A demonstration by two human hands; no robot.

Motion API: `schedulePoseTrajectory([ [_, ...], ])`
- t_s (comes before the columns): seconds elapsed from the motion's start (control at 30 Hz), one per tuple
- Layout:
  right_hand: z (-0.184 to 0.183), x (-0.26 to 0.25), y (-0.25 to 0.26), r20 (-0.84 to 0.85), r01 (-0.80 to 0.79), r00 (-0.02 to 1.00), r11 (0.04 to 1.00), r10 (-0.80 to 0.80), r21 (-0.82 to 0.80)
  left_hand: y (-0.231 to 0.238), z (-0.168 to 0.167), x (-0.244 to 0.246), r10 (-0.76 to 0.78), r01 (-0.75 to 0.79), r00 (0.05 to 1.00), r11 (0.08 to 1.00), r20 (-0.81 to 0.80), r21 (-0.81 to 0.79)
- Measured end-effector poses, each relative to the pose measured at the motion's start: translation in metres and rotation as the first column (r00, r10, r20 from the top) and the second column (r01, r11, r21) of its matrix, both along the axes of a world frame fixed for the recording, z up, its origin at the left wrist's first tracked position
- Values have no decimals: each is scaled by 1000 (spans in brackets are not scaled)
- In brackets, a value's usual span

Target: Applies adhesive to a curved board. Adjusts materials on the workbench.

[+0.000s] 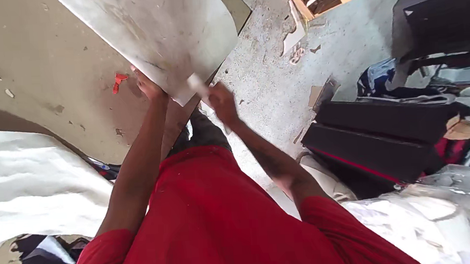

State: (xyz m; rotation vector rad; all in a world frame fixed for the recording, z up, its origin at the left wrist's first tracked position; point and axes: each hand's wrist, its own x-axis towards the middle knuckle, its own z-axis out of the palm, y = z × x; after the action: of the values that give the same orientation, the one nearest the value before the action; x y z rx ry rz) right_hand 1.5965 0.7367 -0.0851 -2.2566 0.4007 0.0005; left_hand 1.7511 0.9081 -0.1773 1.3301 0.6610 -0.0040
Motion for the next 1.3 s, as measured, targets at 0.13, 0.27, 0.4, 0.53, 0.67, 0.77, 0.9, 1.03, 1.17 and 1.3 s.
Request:
schedulePoseTrajectory([
  [0.13, -7, 88, -78, 197, 214, 965, 951, -171, -224, -8, -10, -12, -19, 19, 996, 1000, 87, 3],
  [0.27, -16, 61, 4, 19, -43, 999, 982, 47, -184, -10, -2, -11, 3, 1, 995, 999, 95, -36],
  [0.4, -14, -13, 35, -245, -391, 898, 918, 366, -63, -7, -4, -17, 1, 3, 995, 999, 102, -43],
  [0.53, 32, 31, -9, -57, -290, 957, 944, 285, -158, 2, -1, -9, -32, 34, 999, 991, 20, -127],
  [0.67, 37, 124, 23, -18, -273, 957, 883, 289, -381, 0, 7, 7, 27, -44, 981, 995, -193, -87],
  [0.77, 20, 117, 65, -129, -392, 919, 820, 373, -417, 2, 7, 12, 54, -63, 990, 996, -130, -66],
  [0.9, 25, 29, 30, -468, -644, 740, 709, 482, -288, 8, 1, 2, 34, -39, 992, 998, -123, -44],
  [1.03, 41, 11, -49, -453, -550, 805, 768, 383, -329, 9, 8, 15, 17, -29, 995, 992, -98, -123],
  [1.17, 80, 128, -107, -128, -192, 981, 810, 145, -553, 7, 13, 8, 25, -43, 982, 995, -188, -91],
  [1.3, 16, 187, -93, -181, -90, 983, 804, -22, -588, 1, 10, 1, 102, -108, 984, 993, -149, -37],
])
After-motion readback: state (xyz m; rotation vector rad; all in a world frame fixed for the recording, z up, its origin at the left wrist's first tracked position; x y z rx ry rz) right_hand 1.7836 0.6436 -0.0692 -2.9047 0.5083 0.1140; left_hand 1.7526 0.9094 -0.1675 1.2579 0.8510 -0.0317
